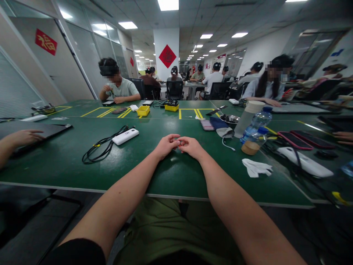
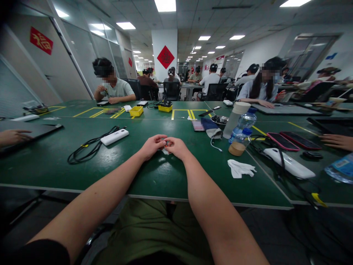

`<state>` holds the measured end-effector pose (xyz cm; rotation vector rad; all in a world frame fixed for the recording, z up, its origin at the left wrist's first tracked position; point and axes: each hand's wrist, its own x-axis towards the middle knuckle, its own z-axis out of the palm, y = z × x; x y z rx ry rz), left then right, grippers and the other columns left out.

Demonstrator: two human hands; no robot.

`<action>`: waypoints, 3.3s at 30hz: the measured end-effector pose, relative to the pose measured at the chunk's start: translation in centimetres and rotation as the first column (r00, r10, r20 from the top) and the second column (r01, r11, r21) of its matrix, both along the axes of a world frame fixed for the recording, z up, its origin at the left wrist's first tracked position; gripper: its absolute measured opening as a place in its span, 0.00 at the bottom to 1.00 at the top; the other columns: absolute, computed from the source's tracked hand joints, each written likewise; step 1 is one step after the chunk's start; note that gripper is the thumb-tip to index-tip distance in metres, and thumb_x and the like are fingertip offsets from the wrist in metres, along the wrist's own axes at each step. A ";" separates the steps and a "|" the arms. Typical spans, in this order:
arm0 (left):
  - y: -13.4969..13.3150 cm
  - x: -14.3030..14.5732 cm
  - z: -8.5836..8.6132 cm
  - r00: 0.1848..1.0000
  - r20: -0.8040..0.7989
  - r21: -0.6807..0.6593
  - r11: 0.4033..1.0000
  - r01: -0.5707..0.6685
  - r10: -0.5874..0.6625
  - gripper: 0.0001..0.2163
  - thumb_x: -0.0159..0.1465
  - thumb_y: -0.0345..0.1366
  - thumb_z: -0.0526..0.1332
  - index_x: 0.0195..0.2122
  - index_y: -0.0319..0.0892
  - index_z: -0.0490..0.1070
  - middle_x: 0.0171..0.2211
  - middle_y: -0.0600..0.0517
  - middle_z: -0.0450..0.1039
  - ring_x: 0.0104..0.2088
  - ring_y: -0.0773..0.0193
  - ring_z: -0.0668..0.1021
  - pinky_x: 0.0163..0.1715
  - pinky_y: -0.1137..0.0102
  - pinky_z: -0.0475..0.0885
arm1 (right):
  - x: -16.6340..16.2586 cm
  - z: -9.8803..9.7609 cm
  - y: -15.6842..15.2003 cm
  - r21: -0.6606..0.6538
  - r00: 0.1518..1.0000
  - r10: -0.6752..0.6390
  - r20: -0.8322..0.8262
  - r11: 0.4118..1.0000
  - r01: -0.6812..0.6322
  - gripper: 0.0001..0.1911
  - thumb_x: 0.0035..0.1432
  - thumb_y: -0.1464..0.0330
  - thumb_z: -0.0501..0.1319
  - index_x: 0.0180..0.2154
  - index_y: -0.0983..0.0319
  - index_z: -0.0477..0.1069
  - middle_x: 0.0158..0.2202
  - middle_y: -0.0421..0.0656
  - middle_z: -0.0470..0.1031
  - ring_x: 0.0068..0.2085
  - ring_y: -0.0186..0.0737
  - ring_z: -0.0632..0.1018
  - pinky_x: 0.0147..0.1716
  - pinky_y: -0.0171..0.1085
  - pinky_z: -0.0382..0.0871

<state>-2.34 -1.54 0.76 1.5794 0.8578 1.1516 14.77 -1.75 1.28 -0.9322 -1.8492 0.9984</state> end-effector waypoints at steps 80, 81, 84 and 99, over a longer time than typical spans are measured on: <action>1.5 -17.4 -0.3 0.296 -0.702 0.407 0.706 -0.580 0.648 0.19 0.63 0.45 0.48 0.40 0.39 0.72 0.44 0.41 0.74 0.46 0.49 0.73 0.45 0.63 0.65 | 1.0 -0.8 1.1 -0.108 0.990 -0.112 0.090 0.987 0.121 0.11 0.52 0.71 0.60 0.39 0.65 0.73 0.28 0.41 0.74 0.22 0.29 0.72 0.23 0.29 0.66; 1.8 -17.0 -0.4 0.292 -0.701 0.411 0.703 -0.580 0.651 0.20 0.64 0.46 0.46 0.39 0.38 0.72 0.43 0.41 0.74 0.45 0.50 0.74 0.44 0.63 0.65 | 1.0 -0.8 1.2 -0.109 0.990 -0.114 0.088 0.986 0.123 0.11 0.52 0.71 0.60 0.39 0.65 0.73 0.28 0.41 0.74 0.22 0.29 0.72 0.23 0.29 0.66; 2.5 -14.4 -0.4 0.328 -0.701 0.399 0.729 -0.556 0.634 0.23 0.66 0.46 0.41 0.38 0.38 0.72 0.38 0.41 0.74 0.42 0.53 0.74 0.43 0.64 0.65 | 1.0 -0.9 1.4 -0.114 0.988 -0.134 0.070 0.983 0.142 0.10 0.52 0.71 0.60 0.38 0.65 0.73 0.27 0.41 0.74 0.21 0.29 0.72 0.22 0.29 0.66; 0.8 2.3 0.2 0.844 -0.453 0.349 0.928 -0.129 0.287 0.12 0.63 0.35 0.52 0.42 0.42 0.73 0.42 0.48 0.74 0.44 0.61 0.74 0.48 0.68 0.66 | 4.0 -1.4 3.1 0.149 0.698 -0.651 0.300 0.754 0.639 0.10 0.46 0.72 0.59 0.33 0.61 0.75 0.30 0.44 0.77 0.30 0.37 0.75 0.30 0.33 0.67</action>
